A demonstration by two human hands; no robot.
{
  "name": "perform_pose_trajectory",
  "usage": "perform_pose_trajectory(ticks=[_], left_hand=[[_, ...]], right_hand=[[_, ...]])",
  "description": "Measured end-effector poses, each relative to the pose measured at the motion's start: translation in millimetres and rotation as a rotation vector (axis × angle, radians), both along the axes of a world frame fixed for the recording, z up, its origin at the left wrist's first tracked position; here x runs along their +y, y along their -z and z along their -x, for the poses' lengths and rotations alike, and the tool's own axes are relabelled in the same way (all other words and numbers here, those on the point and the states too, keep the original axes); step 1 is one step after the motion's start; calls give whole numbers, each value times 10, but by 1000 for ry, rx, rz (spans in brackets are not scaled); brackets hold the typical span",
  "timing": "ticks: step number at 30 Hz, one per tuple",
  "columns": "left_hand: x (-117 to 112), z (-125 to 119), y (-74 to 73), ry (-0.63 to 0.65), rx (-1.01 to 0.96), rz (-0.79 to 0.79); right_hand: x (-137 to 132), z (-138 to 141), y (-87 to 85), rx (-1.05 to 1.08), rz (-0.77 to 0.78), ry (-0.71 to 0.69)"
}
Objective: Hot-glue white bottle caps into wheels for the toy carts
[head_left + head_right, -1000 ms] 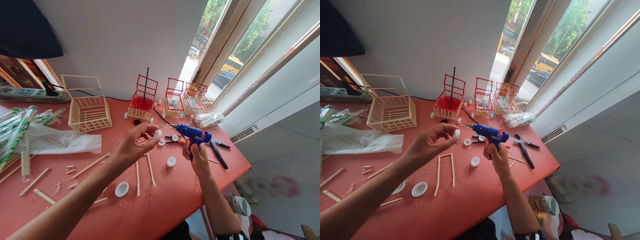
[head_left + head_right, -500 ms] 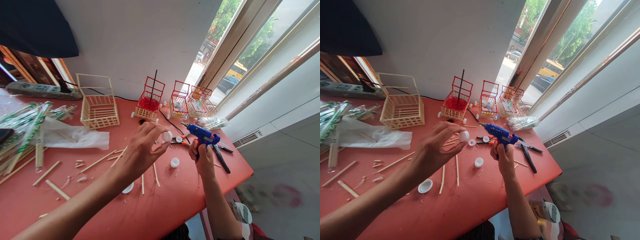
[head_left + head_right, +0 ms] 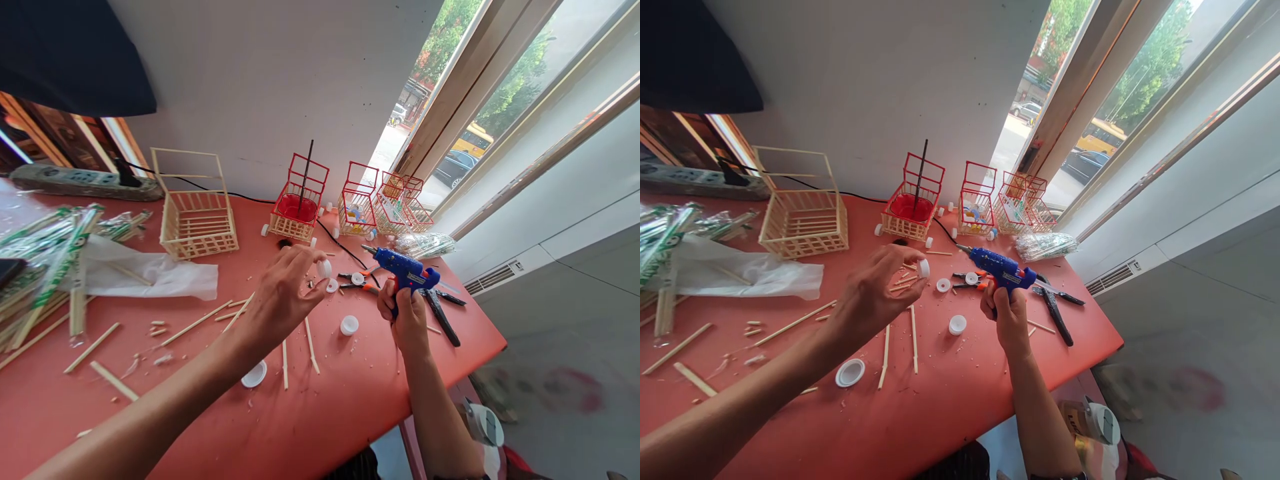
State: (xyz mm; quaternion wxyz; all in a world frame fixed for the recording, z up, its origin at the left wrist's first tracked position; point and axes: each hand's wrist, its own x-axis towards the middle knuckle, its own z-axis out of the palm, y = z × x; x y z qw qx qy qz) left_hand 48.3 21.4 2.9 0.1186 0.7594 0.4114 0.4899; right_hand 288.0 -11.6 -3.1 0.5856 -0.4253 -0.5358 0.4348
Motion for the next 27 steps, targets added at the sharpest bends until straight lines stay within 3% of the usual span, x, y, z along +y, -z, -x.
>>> perform_pose_trajectory(ticks=[7,12,27], left_hand=[[245,67,290,10,-65,309],[384,177,430,43,-18,434],[498,331,535,-40,165,454]], right_hand=[[5,-16,13,0,-19,-32],[-5,4,-9,-7,-15,-10],[-9,10,-15,-28,-14,-3]])
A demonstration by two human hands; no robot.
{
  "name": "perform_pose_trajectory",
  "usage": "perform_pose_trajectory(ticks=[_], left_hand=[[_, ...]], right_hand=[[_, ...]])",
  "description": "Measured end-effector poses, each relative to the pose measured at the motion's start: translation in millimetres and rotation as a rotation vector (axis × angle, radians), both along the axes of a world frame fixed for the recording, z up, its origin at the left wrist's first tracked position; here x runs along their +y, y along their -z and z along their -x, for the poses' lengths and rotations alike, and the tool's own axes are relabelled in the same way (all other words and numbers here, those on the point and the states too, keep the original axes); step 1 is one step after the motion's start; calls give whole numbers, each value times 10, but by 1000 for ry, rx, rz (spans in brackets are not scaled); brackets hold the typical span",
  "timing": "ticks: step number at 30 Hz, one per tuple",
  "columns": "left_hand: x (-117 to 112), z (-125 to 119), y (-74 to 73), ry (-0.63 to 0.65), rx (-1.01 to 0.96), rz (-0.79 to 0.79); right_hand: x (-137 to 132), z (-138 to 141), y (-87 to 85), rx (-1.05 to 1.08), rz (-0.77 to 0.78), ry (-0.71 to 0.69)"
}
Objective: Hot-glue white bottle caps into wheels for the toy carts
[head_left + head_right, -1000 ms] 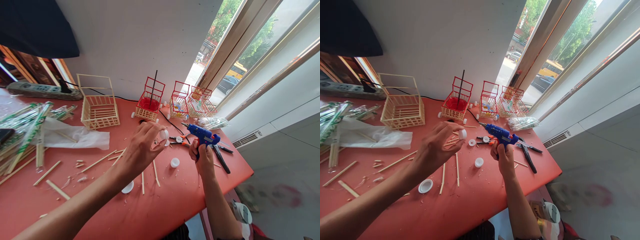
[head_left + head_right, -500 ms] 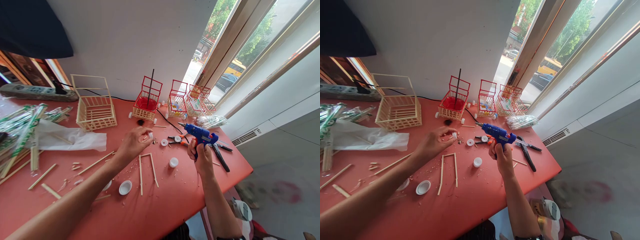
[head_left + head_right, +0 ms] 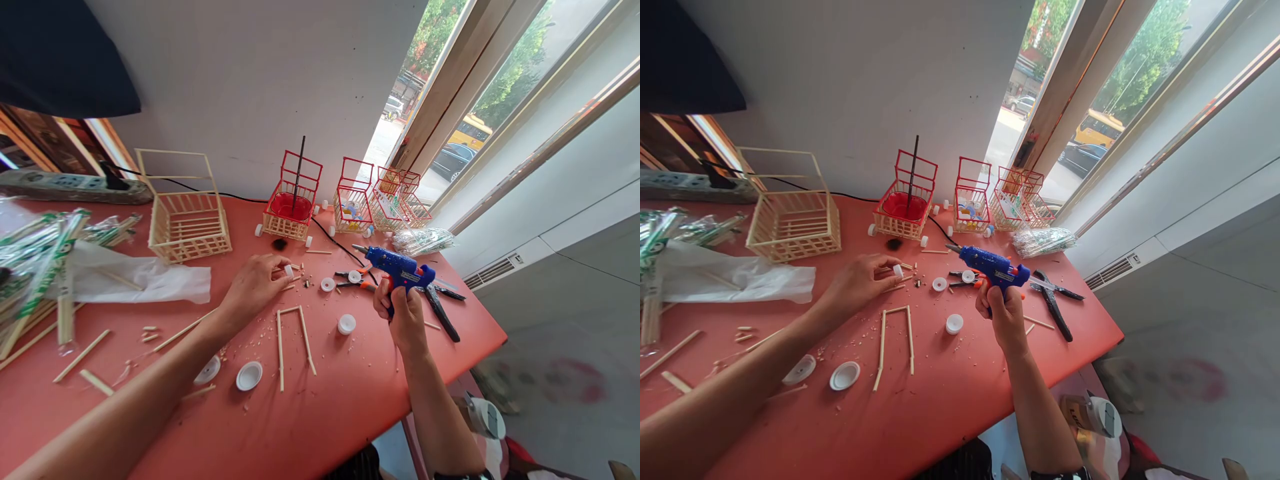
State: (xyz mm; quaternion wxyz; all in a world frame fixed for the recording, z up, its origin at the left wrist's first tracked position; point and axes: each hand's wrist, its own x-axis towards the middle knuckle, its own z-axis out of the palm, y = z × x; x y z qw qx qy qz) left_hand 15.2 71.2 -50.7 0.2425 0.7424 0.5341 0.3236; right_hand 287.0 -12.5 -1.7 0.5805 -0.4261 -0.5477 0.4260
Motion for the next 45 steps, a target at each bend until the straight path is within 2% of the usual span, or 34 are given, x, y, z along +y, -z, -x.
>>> perform_pose_trajectory(ticks=[10,17,21,26,34,40,45], left_hand=[[10,3,60,-23,21,-13],[42,65,-43,-69,-65,51],[90,160,-99,-146,-47,49],[134,265,-122,-183,-33,78],[159,259,-41,-184,-43,112],[162,206,16,-223,14,98],[165,178,30,-203,47,50]], right_hand=[[-6,16,0,-27,-4,-1],[-3,10,5,-23,3,3],[-3,8,1,-19,4,-12],[-5,9,12,0,-6,-17],[12,3,41,-20,-2,-14],[16,-3,56,-19,-5,-29],[20,2,54,3,-15,-43]])
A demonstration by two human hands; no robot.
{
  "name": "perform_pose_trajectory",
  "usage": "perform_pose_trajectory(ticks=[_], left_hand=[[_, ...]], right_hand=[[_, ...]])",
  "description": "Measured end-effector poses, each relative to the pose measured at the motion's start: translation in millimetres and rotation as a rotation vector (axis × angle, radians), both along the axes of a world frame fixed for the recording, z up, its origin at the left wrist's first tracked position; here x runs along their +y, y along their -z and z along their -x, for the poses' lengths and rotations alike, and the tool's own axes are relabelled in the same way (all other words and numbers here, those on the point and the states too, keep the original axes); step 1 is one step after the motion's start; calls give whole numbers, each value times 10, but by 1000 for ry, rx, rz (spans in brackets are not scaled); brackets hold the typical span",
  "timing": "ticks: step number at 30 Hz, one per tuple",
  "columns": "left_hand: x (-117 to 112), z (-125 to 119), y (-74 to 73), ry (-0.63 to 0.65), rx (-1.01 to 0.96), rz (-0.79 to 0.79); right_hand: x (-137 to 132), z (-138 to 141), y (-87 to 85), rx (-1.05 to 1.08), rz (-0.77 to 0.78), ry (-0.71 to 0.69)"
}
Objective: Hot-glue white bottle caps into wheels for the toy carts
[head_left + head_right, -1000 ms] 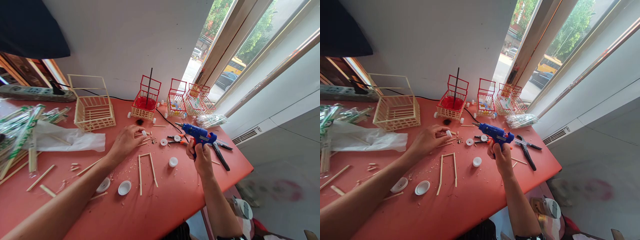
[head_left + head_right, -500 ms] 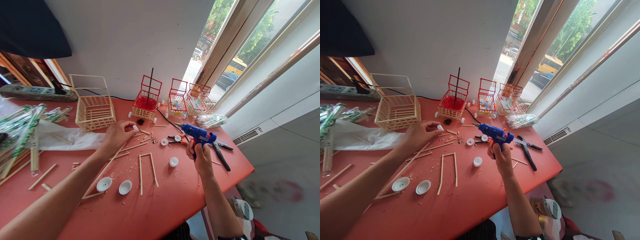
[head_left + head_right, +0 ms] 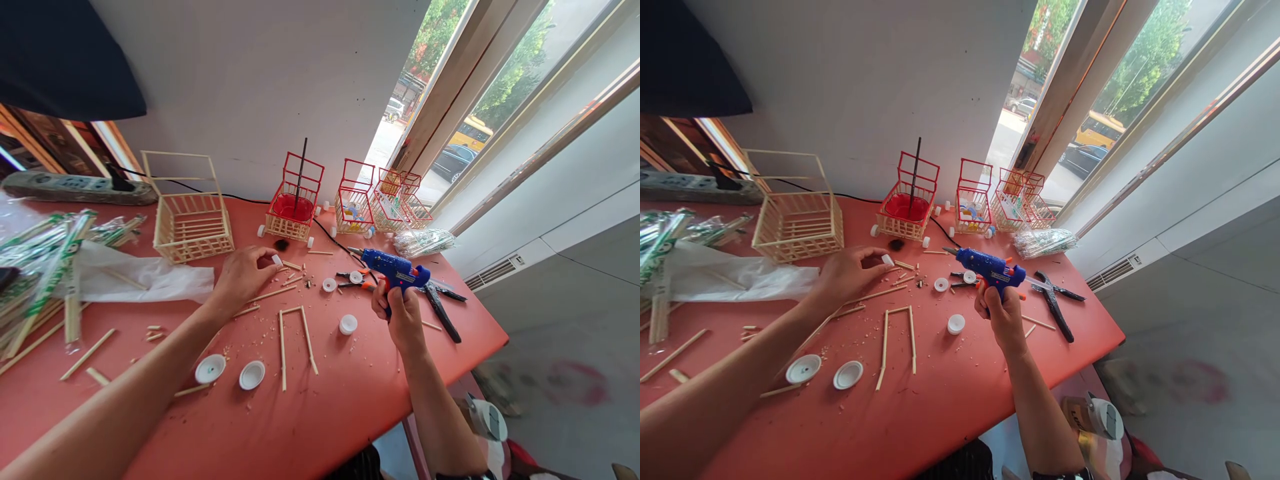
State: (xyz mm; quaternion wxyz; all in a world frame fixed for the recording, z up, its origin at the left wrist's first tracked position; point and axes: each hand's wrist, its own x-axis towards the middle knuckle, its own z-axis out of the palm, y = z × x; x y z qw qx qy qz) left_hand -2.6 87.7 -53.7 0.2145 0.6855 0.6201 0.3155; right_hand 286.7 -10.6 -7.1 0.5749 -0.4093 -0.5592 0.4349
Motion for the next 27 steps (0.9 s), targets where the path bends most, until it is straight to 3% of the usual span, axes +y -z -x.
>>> perform_pose_trajectory(ticks=[13,27], left_hand=[[5,-46,53,64,125,-39],[-16,-52,21,79,114,-38]], right_hand=[[11,5,-2,-12,7,12],[1,20,-21,-19,7,9]])
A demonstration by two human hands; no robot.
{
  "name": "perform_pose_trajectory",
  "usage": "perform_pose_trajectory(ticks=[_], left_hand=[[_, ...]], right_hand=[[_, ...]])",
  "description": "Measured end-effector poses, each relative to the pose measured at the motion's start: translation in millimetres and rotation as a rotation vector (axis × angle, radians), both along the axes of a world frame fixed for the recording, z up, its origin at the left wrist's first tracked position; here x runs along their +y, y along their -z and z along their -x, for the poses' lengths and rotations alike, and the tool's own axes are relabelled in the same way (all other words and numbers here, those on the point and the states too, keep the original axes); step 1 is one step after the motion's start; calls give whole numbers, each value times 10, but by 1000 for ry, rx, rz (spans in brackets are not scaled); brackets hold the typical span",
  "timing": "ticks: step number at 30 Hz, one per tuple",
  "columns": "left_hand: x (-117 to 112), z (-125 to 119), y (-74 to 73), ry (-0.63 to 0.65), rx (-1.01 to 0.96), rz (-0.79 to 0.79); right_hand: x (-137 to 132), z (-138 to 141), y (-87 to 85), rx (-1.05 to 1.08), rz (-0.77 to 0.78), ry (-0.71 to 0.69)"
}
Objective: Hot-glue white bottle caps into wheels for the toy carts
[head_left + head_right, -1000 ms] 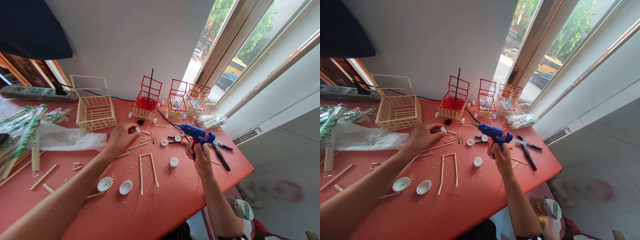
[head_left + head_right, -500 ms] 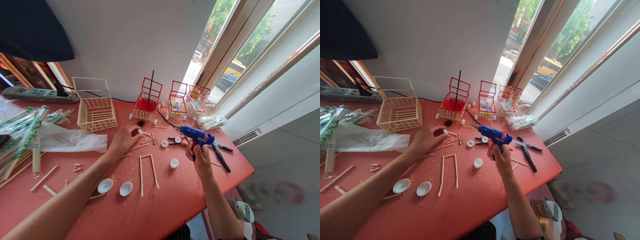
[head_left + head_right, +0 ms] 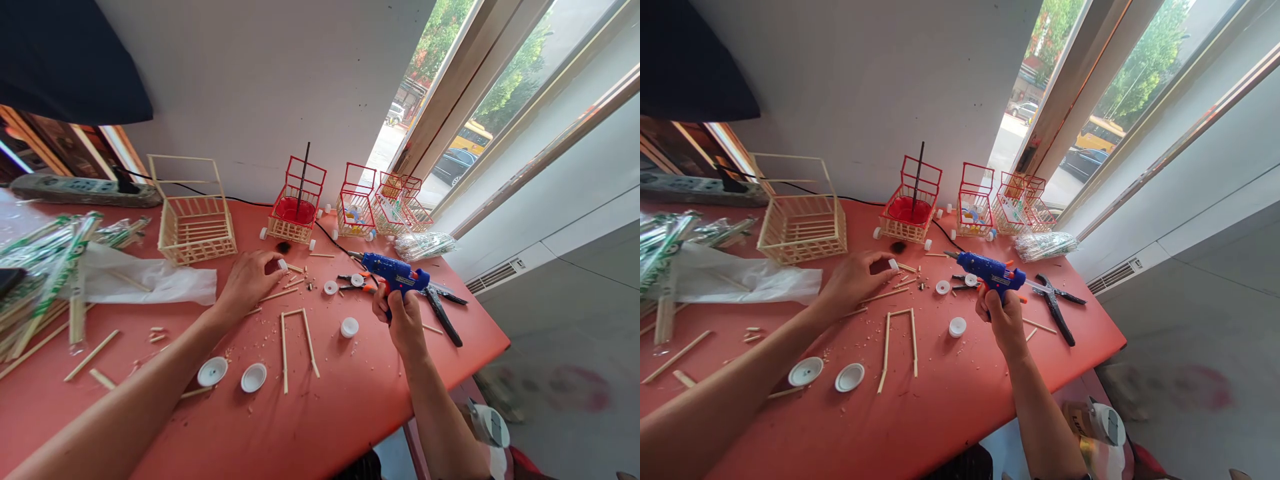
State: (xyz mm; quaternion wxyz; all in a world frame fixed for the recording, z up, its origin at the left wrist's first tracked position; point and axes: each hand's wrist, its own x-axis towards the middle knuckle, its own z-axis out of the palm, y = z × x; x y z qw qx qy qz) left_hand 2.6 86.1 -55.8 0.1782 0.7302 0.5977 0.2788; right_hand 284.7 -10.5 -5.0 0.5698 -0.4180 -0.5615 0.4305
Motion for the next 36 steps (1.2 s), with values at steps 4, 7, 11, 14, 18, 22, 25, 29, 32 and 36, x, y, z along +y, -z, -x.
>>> perform_pose_trajectory(ticks=[4,7,11,14,18,22,25,29,32,36], left_hand=[[-3,2,-26,-9,-11,17],[-7,2,-43,-28,-31,30],[-29,4,-62,-30,-74,21],[-44,9,-74,-18,-102,-8],[-51,15,-73,3,-114,-15],[-49,19,-59,15,-113,-8],[-41,24,-52,10,-103,-6],[-29,32,-46,-7,-83,4],[-28,36,-40,-11,-90,10],[-38,29,-40,-24,-130,21]], right_hand=[[4,-9,10,7,-1,-6],[3,-17,15,3,9,0],[2,-18,15,-3,9,1],[3,-9,6,-3,12,9],[0,-1,-9,-13,19,24],[-5,-12,-6,-21,13,23],[-4,-25,3,-16,6,15],[-4,-31,5,-10,9,13],[-6,-28,3,-16,8,21],[-5,-20,-5,-24,14,28]])
